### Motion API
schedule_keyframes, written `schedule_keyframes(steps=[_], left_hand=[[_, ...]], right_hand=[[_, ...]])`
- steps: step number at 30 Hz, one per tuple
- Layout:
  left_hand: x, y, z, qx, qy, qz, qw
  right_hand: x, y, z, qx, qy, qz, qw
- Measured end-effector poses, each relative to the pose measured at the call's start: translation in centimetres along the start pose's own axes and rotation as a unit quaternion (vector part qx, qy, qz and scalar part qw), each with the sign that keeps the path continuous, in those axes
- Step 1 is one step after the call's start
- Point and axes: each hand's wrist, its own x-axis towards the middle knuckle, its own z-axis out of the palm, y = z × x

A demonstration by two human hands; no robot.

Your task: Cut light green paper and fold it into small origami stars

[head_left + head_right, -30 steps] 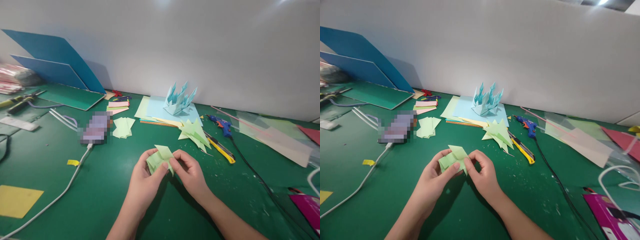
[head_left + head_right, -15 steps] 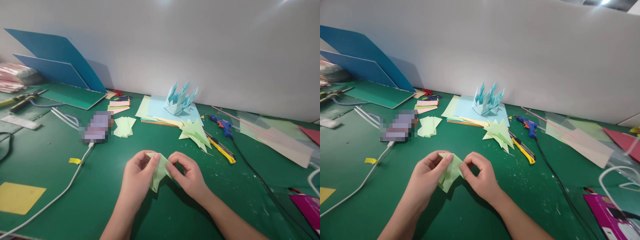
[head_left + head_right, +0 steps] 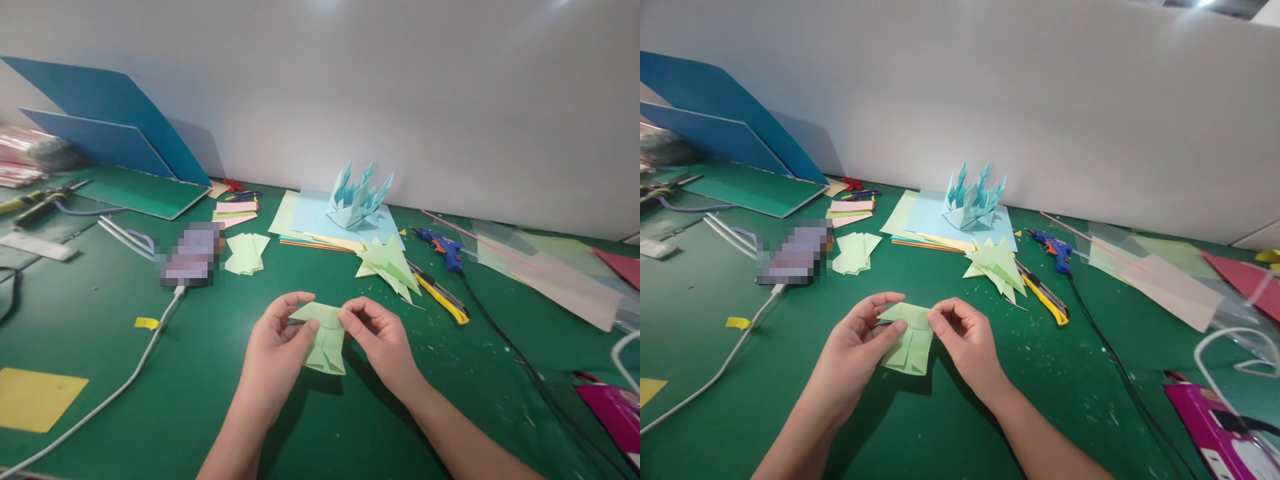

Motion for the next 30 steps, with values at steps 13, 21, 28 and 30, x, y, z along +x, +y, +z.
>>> schedule_keyframes(steps=[13,21,28,30], left_hand=[[0.05,-0.27,-0.25,0.098,0.029,0.007,0.995],[0.30,-0.45,-0.34,0.084,0.027,0.039,0.995],[0.64,-0.65,-0.52,0.076,0.005,0.039,0.996],[0.66,-0.55,-0.55,0.061,0.023,0.043,0.997]], right_hand=[[-0.46,-0.14,0.05,-0.017,-0.031,-0.036,0.999],[-0.67,-0.19,0.24,0.055,-0.102,0.006,0.993],[-0.12,-0.13,-0.26,0.161,-0.102,0.066,0.979],[-0.11,-0.24,-0.33,0.210,-0.111,0.084,0.968]])
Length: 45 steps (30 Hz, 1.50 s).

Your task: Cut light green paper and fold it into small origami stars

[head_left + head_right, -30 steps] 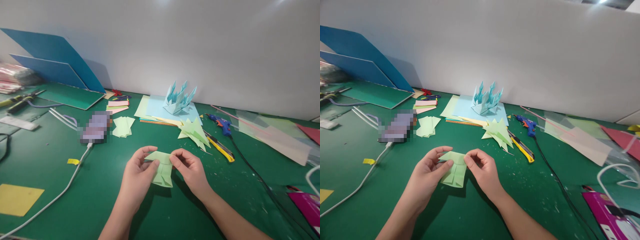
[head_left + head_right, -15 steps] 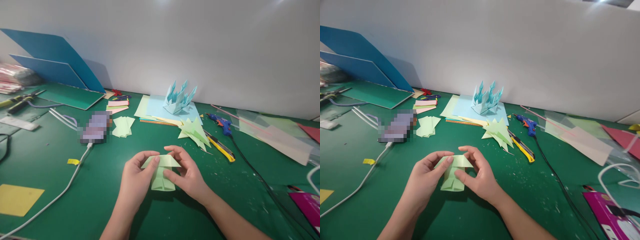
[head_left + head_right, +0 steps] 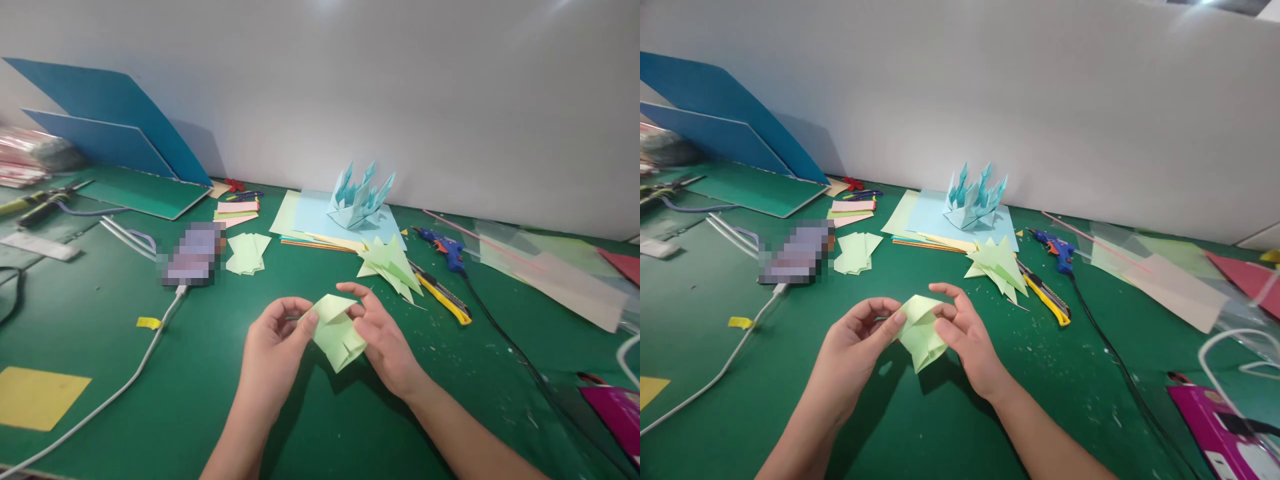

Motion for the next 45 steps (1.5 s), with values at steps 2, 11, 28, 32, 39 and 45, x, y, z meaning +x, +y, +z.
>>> schedule_keyframes(steps=[2,11,28,32,39,45], left_hand=[[-0.02,0.10,0.00,-0.015,0.019,0.009,1.000],[-0.37,0.01,0.66,0.004,-0.023,-0.010,1.000],[-0.17,-0.37,0.63,0.054,-0.045,-0.008,0.998],[-0.19,-0.29,0.46,0.064,-0.050,-0.003,0.997],[-0.21,-0.27,0.38,0.107,-0.052,-0.010,0.993],[-0.33,-0.20,0.35,0.119,-0.076,-0.020,0.990]], right_hand=[[-0.06,-0.02,0.07,0.031,-0.014,0.002,0.999],[-0.24,0.68,0.79,-0.043,0.071,0.001,0.997],[-0.23,0.57,0.67,-0.096,0.091,-0.024,0.991],[-0.18,0.32,0.77,-0.117,0.101,-0.026,0.988],[-0.25,0.37,0.73,-0.118,0.096,-0.018,0.988],[-0.26,0.43,0.74,-0.117,0.102,-0.019,0.988]])
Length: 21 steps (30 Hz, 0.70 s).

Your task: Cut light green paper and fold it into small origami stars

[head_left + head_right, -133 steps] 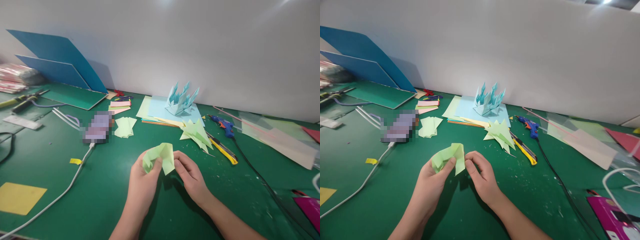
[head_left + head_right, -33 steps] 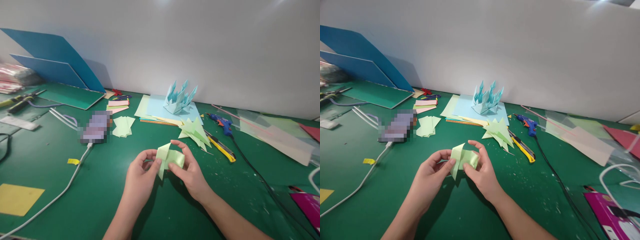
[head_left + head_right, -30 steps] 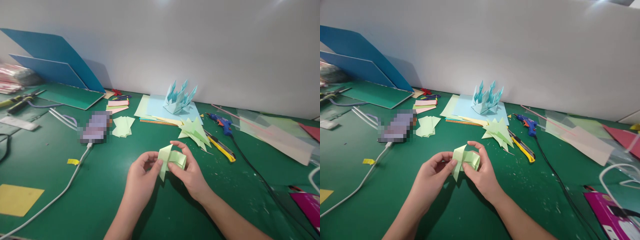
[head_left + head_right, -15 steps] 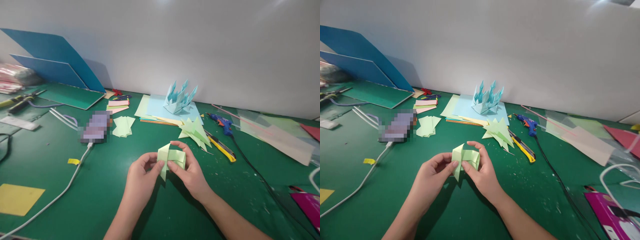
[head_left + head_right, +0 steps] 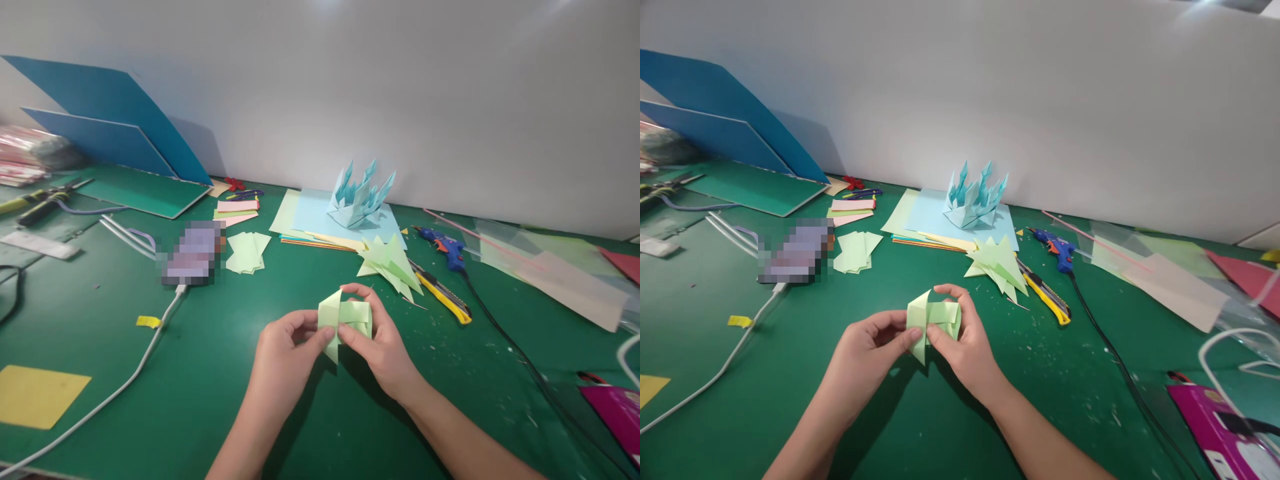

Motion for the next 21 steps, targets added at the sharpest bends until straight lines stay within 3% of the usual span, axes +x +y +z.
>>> schedule_keyframes(steps=[7,14,21], left_hand=[[-0.14,0.09,0.17,-0.002,0.005,0.002,1.000],[-0.05,0.16,0.28,-0.078,0.038,0.018,0.996],[0.04,-0.01,0.51,-0.139,0.025,0.013,0.990]], right_hand=[[-0.09,0.09,-0.04,0.004,-0.005,0.003,1.000],[-0.34,0.59,0.17,0.023,-0.046,-0.017,0.999],[-0.37,0.12,0.37,-0.005,-0.069,-0.039,0.997]])
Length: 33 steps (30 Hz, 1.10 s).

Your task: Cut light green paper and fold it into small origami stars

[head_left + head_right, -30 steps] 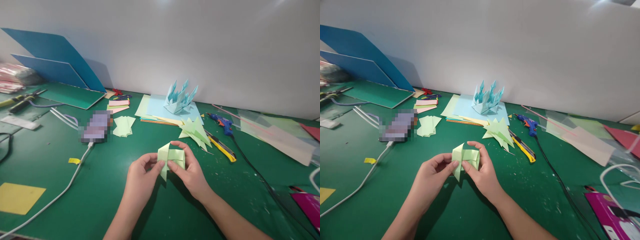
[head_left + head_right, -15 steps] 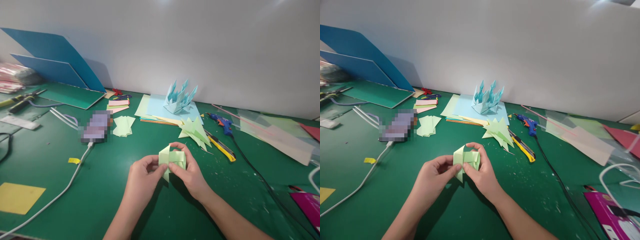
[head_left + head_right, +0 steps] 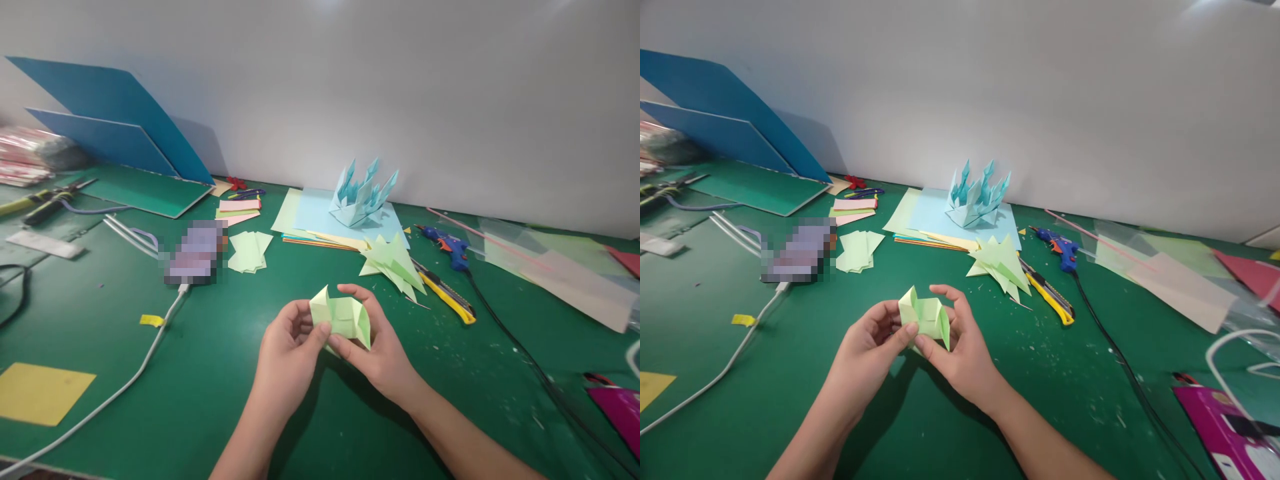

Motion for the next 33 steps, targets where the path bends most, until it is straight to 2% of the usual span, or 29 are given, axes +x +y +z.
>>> schedule_keyframes(steps=[7,18,28,33], left_hand=[[0.01,-0.12,-0.27,0.033,-0.025,-0.007,0.999],[-0.33,-0.12,0.41,-0.014,0.039,-0.001,0.999],[-0.13,0.06,0.41,-0.118,0.073,-0.072,0.988],[0.02,0.12,0.18,-0.138,0.109,-0.065,0.982]], right_hand=[[-0.12,-0.86,0.11,0.004,-0.053,0.038,0.998],[-0.35,-1.04,0.20,-0.030,-0.079,0.035,0.996],[-0.15,-0.84,0.27,-0.024,-0.093,0.046,0.994],[-0.48,-0.63,0.47,-0.012,-0.141,0.063,0.988]])
